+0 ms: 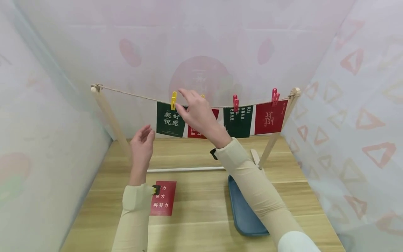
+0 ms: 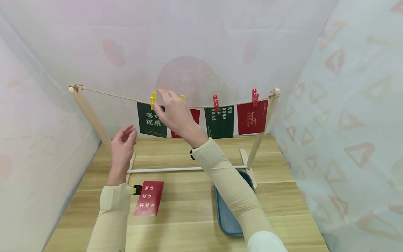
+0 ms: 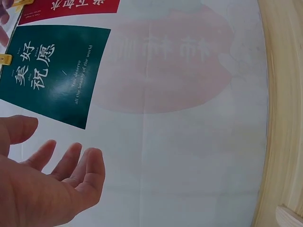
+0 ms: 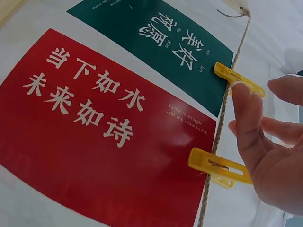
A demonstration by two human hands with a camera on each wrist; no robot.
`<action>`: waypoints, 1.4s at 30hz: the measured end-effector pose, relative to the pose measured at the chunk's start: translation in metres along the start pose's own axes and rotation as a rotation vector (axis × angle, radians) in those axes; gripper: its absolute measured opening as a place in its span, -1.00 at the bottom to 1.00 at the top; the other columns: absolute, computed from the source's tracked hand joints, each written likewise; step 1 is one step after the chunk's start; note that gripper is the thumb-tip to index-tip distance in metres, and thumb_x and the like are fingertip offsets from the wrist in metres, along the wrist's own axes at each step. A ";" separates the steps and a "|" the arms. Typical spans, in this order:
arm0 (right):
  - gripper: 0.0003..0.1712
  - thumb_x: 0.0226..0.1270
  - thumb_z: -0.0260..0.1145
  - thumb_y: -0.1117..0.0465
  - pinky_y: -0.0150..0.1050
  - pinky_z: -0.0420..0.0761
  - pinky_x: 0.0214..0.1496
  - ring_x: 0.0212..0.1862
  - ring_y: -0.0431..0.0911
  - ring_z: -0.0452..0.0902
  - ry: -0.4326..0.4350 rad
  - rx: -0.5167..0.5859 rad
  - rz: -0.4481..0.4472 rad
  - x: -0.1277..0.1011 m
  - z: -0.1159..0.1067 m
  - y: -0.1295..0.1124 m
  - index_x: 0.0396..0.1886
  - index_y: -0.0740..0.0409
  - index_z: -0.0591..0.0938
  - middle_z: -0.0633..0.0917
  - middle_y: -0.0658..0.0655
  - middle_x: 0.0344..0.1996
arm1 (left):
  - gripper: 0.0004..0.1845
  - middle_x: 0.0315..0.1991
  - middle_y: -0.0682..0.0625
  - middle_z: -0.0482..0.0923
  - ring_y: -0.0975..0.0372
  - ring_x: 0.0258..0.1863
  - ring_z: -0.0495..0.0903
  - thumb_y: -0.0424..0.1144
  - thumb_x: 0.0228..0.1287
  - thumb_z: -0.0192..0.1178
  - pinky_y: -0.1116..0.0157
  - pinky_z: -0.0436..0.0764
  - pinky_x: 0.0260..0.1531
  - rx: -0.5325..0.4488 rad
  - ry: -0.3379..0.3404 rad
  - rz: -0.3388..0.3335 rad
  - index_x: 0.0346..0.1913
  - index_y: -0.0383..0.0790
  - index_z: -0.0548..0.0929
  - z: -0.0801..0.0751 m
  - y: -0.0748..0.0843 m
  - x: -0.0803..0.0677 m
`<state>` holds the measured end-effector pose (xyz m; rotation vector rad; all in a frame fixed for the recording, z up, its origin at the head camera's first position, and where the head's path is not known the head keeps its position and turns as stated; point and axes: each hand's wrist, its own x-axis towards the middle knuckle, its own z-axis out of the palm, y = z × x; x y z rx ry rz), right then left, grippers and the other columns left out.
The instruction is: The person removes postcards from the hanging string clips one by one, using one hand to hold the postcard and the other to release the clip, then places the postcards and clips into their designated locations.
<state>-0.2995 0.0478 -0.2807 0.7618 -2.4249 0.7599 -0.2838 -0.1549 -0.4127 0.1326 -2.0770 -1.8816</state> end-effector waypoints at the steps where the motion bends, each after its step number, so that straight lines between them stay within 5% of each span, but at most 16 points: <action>1: -0.43 0.41 0.27 0.10 -0.21 0.54 0.27 0.20 -0.01 0.56 -0.008 -0.011 0.008 0.002 0.001 0.000 0.33 0.24 0.45 0.59 0.21 0.23 | -0.53 0.29 -0.16 0.47 0.09 0.30 0.45 -0.16 0.45 0.12 0.18 0.40 0.36 -0.009 -0.005 0.008 0.35 -0.19 0.44 0.001 0.000 0.001; 5: -0.40 0.42 0.25 0.07 -0.19 0.46 0.36 0.33 -0.01 0.46 -0.048 -0.018 0.037 0.008 0.005 -0.002 0.36 0.23 0.42 0.54 0.19 0.29 | -0.54 0.28 -0.19 0.49 0.07 0.27 0.48 -0.18 0.44 0.13 0.16 0.42 0.34 -0.005 -0.018 0.043 0.34 -0.20 0.45 0.006 0.001 0.003; 16: -0.37 0.44 0.22 0.04 -0.22 0.58 0.20 0.19 -0.05 0.54 -0.085 0.061 0.110 0.016 0.008 -0.001 0.39 0.23 0.37 0.60 0.21 0.18 | -0.57 0.23 -0.20 0.51 0.07 0.23 0.49 -0.17 0.45 0.11 0.13 0.45 0.30 0.065 -0.036 0.045 0.31 -0.21 0.48 0.018 0.005 0.010; 27: -0.44 0.44 0.22 0.05 -0.31 0.60 0.13 0.11 -0.06 0.57 -0.114 0.109 0.121 0.020 0.011 0.002 0.34 0.19 0.44 0.65 0.15 0.11 | -0.66 -0.11 -0.01 0.50 0.30 -0.14 0.45 -0.17 0.46 0.09 0.50 0.45 -0.10 0.057 0.040 0.020 0.10 -0.37 0.54 0.022 0.009 0.003; 42: -0.54 0.47 0.18 0.08 -0.44 0.62 -0.10 -0.08 -0.11 0.69 -0.099 0.144 0.120 0.022 0.011 0.005 0.27 0.16 0.50 0.70 0.12 0.08 | -0.67 -0.12 0.00 0.49 0.29 -0.16 0.43 -0.19 0.49 0.05 0.54 0.47 -0.14 0.049 0.009 -0.018 0.11 -0.37 0.53 0.025 0.012 0.000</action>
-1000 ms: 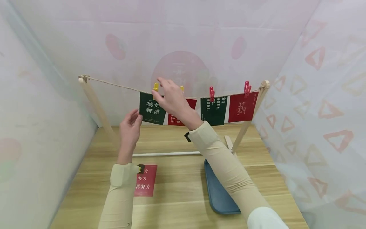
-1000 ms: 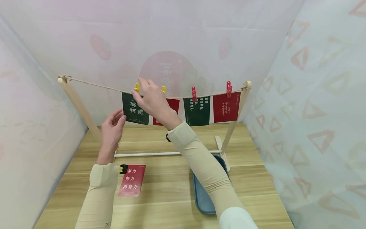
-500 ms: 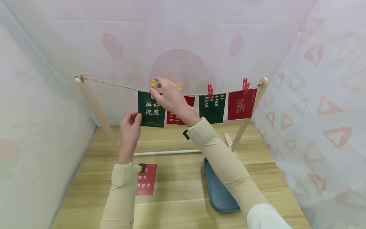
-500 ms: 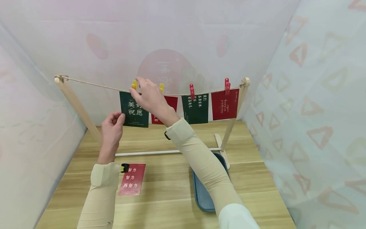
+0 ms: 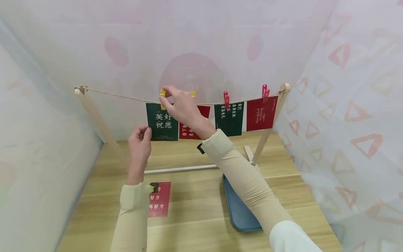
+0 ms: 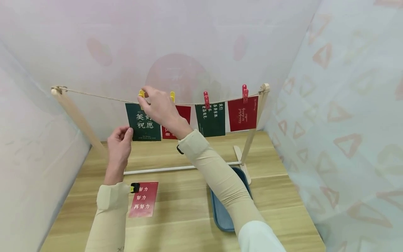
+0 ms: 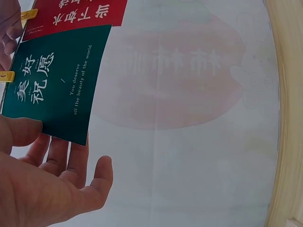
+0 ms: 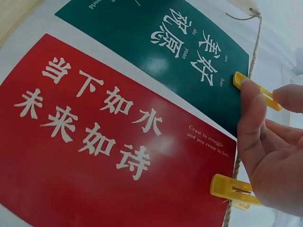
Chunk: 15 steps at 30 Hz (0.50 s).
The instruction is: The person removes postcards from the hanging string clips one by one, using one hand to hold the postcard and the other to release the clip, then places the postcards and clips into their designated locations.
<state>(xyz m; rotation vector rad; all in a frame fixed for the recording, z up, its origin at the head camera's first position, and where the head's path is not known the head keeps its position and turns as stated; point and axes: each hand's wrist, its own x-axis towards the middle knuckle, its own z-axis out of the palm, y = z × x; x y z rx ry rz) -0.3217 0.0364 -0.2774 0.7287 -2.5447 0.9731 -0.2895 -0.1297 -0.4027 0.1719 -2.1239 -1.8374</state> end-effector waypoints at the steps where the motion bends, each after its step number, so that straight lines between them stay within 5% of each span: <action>1: -0.54 0.47 0.19 0.08 -0.44 0.61 -0.09 -0.07 -0.10 0.68 0.006 0.004 -0.003 -0.001 0.001 -0.001 0.27 0.16 0.50 0.70 0.12 0.08 | -0.66 -0.12 0.00 0.50 0.29 -0.17 0.43 -0.18 0.49 0.05 0.54 0.46 -0.17 0.007 -0.002 -0.001 0.11 -0.37 0.53 -0.001 0.000 0.000; 8: -0.57 0.49 0.17 0.11 -0.43 0.64 -0.04 -0.07 -0.09 0.73 0.007 0.059 -0.005 -0.003 0.001 -0.002 0.26 0.17 0.50 0.69 0.15 0.10 | -0.66 -0.07 -0.08 0.52 0.27 -0.17 0.43 -0.16 0.49 0.05 0.55 0.46 -0.19 0.023 -0.009 -0.010 0.11 -0.35 0.55 -0.001 0.001 -0.004; 15: -0.58 0.46 0.20 0.16 -0.46 0.63 -0.32 -0.46 -0.16 0.68 0.018 0.165 -0.006 -0.003 0.000 -0.003 0.23 0.21 0.49 0.69 0.18 0.00 | -0.67 -0.05 -0.09 0.52 0.30 -0.13 0.45 -0.17 0.50 0.04 0.55 0.47 -0.11 0.008 -0.008 0.004 0.11 -0.37 0.54 -0.002 0.001 -0.002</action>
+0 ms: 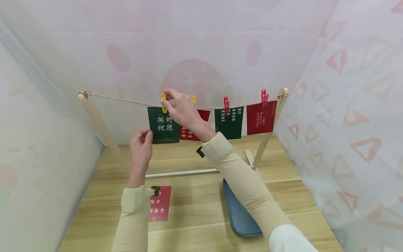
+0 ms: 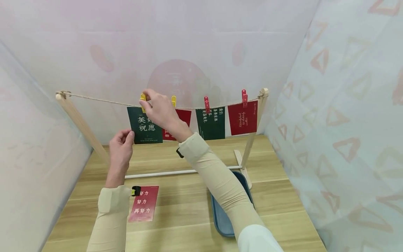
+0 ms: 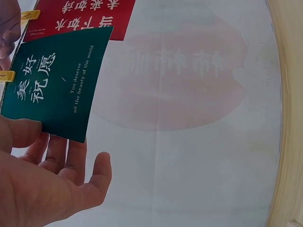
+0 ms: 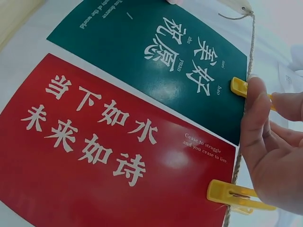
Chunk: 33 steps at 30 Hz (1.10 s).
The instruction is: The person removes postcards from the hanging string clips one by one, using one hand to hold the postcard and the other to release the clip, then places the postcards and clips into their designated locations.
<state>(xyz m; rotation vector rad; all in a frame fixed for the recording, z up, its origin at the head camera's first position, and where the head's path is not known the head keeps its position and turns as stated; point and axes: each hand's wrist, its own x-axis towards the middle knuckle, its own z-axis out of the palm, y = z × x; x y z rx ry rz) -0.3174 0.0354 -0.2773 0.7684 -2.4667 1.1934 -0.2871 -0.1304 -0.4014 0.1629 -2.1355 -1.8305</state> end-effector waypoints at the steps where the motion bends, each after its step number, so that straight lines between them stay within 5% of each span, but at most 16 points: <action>1: -0.59 0.45 0.22 0.17 -0.46 0.63 -0.35 -0.51 -0.16 0.66 0.004 0.019 -0.007 -0.001 0.001 0.001 0.21 0.22 0.49 0.69 0.19 -0.03 | -0.67 -0.05 -0.09 0.52 0.30 -0.13 0.45 -0.18 0.50 0.04 0.55 0.46 -0.11 -0.001 0.001 -0.001 0.11 -0.38 0.54 -0.001 -0.001 0.000; 10: -0.67 0.40 0.27 0.22 -0.46 0.63 -0.41 -0.55 -0.14 0.63 0.040 0.073 -0.056 -0.002 0.005 0.006 0.09 0.24 0.54 0.68 0.18 -0.16 | -0.66 -0.04 -0.06 0.52 0.27 -0.11 0.42 -0.15 0.50 0.03 0.50 0.45 -0.09 0.010 0.003 -0.004 0.12 -0.34 0.54 -0.002 -0.007 -0.001; 33: -0.75 0.41 0.25 0.27 -0.38 0.64 -0.40 -0.60 -0.12 0.60 0.130 0.164 -0.109 0.002 -0.003 0.000 0.03 0.22 0.60 0.72 0.20 -0.12 | -0.68 -0.12 -0.02 0.50 0.30 -0.17 0.40 -0.19 0.49 0.05 0.51 0.43 -0.17 -0.022 0.033 0.052 0.10 -0.37 0.55 -0.005 -0.006 0.005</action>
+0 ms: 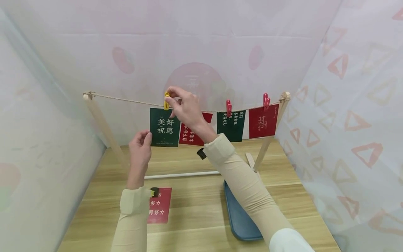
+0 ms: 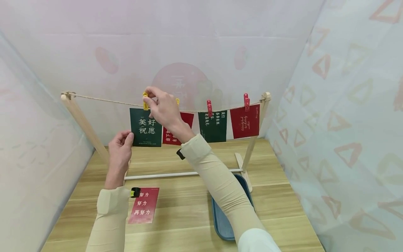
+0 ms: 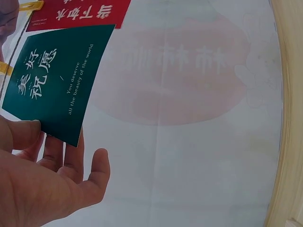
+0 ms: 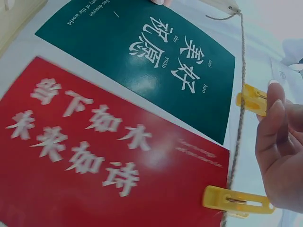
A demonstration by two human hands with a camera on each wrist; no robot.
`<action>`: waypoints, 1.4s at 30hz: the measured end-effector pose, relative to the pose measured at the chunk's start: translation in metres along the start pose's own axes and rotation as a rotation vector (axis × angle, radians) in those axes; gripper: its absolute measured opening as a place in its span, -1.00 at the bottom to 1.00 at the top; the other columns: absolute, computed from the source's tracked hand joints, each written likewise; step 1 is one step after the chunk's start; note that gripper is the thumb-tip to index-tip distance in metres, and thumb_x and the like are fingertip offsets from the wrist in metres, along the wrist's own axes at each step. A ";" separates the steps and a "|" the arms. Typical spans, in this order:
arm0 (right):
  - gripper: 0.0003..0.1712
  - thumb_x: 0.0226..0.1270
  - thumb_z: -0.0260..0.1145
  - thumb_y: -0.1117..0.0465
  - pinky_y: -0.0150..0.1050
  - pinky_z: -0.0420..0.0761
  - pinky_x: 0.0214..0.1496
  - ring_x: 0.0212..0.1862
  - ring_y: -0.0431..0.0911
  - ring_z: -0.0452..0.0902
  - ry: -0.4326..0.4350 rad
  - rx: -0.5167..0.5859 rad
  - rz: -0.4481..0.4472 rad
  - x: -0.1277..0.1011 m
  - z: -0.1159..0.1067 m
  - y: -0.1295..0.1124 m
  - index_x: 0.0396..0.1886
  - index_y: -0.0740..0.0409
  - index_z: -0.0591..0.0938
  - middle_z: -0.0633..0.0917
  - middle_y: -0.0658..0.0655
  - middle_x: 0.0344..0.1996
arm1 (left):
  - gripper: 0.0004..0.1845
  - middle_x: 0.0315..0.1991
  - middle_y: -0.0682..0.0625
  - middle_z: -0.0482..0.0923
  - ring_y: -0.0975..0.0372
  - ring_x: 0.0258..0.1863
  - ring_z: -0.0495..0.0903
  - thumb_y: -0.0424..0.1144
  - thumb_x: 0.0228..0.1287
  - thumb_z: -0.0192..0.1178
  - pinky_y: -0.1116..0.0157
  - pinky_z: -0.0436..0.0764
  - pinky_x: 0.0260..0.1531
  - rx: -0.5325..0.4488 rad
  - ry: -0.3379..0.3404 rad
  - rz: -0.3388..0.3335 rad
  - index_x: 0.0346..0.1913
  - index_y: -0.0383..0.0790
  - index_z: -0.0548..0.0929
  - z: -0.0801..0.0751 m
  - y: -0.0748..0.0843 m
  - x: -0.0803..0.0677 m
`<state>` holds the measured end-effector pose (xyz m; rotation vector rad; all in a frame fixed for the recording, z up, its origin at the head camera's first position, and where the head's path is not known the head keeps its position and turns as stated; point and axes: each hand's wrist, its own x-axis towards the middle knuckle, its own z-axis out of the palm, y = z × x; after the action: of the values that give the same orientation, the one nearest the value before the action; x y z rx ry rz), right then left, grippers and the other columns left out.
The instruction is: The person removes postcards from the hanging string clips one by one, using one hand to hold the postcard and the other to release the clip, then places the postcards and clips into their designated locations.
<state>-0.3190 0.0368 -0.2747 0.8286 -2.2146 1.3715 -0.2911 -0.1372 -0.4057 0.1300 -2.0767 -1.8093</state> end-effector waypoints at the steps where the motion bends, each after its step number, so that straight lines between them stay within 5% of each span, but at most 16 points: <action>1: -0.76 0.42 0.24 0.26 -0.38 0.64 -0.40 -0.60 -0.12 0.60 0.001 0.003 -0.001 0.000 -0.001 -0.001 0.03 0.22 0.60 0.72 0.20 -0.12 | -0.67 -0.11 -0.02 0.50 0.30 -0.16 0.40 -0.19 0.49 0.05 0.52 0.43 -0.17 -0.001 0.000 0.001 0.10 -0.37 0.55 0.000 0.000 0.000; 20: -0.68 0.41 0.25 0.27 -0.30 0.62 -0.52 -0.68 -0.05 0.54 0.071 0.071 -0.053 -0.011 -0.011 -0.004 0.12 0.24 0.56 0.71 0.27 -0.03 | -0.63 -0.04 -0.03 0.55 0.32 -0.10 0.44 -0.09 0.47 0.07 0.46 0.44 -0.04 0.032 0.031 -0.019 0.11 -0.30 0.59 -0.013 0.004 -0.008; 31: -0.60 0.39 0.27 0.29 -0.36 0.60 -0.50 -0.60 -0.01 0.59 0.014 0.035 -0.049 -0.047 -0.024 0.006 0.19 0.27 0.54 0.71 0.27 -0.01 | -0.64 -0.16 0.18 0.53 0.34 -0.12 0.44 -0.09 0.44 0.12 0.46 0.43 -0.10 0.019 0.060 -0.060 0.09 -0.29 0.62 -0.029 0.000 -0.020; 42: -0.59 0.36 0.32 0.21 -0.35 0.61 -0.46 -0.52 -0.02 0.61 0.029 0.001 -0.017 -0.074 -0.025 0.026 0.16 0.24 0.56 0.72 0.19 -0.16 | -0.65 -0.20 0.23 0.56 0.34 -0.18 0.48 -0.10 0.43 0.15 0.53 0.49 -0.18 0.036 0.002 -0.097 0.12 -0.24 0.63 -0.031 -0.011 -0.024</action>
<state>-0.2803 0.0884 -0.3261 0.8208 -2.1804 1.3677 -0.2606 -0.1605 -0.4188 0.2462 -2.1356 -1.8271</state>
